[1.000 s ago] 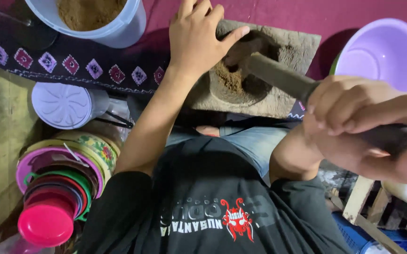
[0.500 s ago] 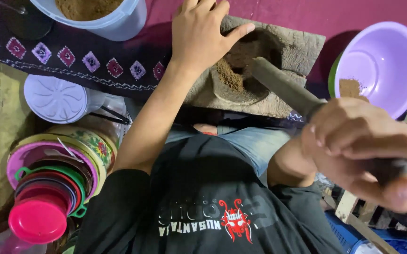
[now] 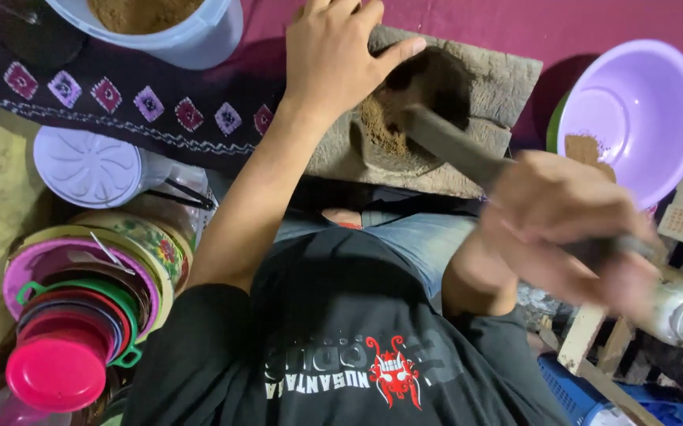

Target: The person uses a spoon to scrape powder into a stone mortar and then uses a large pestle to vigorously pound and grind the powder.

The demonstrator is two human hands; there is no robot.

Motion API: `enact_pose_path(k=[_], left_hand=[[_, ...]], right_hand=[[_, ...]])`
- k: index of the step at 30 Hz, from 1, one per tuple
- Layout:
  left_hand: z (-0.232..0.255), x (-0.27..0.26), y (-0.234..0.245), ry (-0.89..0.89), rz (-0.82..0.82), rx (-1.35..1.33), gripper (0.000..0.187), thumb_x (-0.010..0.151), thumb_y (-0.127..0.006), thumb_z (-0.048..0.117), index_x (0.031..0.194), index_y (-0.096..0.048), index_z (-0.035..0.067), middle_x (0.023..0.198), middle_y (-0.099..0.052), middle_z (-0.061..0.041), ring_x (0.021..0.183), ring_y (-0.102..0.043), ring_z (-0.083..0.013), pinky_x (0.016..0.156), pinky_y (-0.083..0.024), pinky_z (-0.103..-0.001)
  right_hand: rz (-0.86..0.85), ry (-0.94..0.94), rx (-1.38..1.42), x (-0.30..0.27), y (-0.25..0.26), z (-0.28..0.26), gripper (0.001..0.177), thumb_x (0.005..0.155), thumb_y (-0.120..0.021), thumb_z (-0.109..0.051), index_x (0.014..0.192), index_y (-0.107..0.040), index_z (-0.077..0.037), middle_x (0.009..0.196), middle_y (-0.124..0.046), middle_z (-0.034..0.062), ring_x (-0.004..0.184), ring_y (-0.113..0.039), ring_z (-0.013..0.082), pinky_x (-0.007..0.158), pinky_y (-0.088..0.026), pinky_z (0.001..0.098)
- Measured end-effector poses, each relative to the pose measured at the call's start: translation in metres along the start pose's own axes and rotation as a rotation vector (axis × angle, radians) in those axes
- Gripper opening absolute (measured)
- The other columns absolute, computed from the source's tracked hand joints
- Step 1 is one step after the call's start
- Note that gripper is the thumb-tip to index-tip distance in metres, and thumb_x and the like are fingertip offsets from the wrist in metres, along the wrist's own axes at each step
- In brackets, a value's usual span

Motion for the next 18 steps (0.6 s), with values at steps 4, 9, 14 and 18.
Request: enact_pose_path(k=[4, 9, 14, 18], left_hand=[[-0.001, 0.007, -0.006, 0.004, -0.019, -0.030, 0.062, 0.098, -0.065, 0.076, 0.109, -0.077, 0.016, 0.105, -0.076, -0.003, 0.099, -0.068, -0.0277, 0.067, -0.058, -0.042], [-0.004, 0.011, -0.007, 0.012, -0.018, -0.056, 0.060, 0.097, -0.069, 0.074, 0.101, -0.078, 0.015, 0.091, -0.075, -0.005, 0.087, -0.069, -0.0301, 0.062, -0.054, -0.044], [-0.005, 0.013, -0.004, 0.009, -0.025, -0.049, 0.058, 0.096, -0.071, 0.072, 0.104, -0.074, 0.015, 0.091, -0.072, -0.009, 0.086, -0.067, -0.0374, 0.057, -0.053, -0.050], [-0.006, 0.007, -0.012, 0.030, -0.067, -0.059, 0.063, 0.098, -0.064, 0.076, 0.098, -0.076, 0.014, 0.094, -0.075, -0.003, 0.089, -0.070, -0.0283, 0.055, -0.056, -0.042]], right_hand=[[-0.116, 0.137, -0.047, 0.015, -0.014, -0.023, 0.043, 0.106, -0.037, -0.055, 0.084, -0.046, -0.019, 0.054, -0.035, -0.0097, 0.040, -0.031, 0.0072, 0.038, -0.027, 0.0297], [0.174, -0.118, -0.123, -0.030, 0.001, 0.091, 0.052, 0.100, -0.044, -0.042, 0.063, -0.049, -0.005, 0.046, -0.032, 0.0021, 0.035, -0.032, 0.0170, 0.034, -0.023, 0.0361], [0.109, -0.110, 0.014, -0.018, 0.001, 0.070, 0.035, 0.100, -0.038, -0.031, 0.073, -0.045, -0.010, 0.052, -0.031, 0.0018, 0.041, -0.028, 0.0172, 0.042, -0.025, 0.0405], [-0.062, 0.144, 0.004, 0.011, -0.005, -0.009, 0.031, 0.107, -0.039, -0.027, 0.077, -0.043, -0.021, 0.055, -0.038, -0.0061, 0.039, -0.030, 0.0085, 0.036, -0.024, 0.0326]])
Point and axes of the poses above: each hand's wrist, its own x-axis towards the middle knuckle, its own y-axis out of the back of the hand, z = x × y, the point moved 9 cm from there along x, towards the middle knuckle
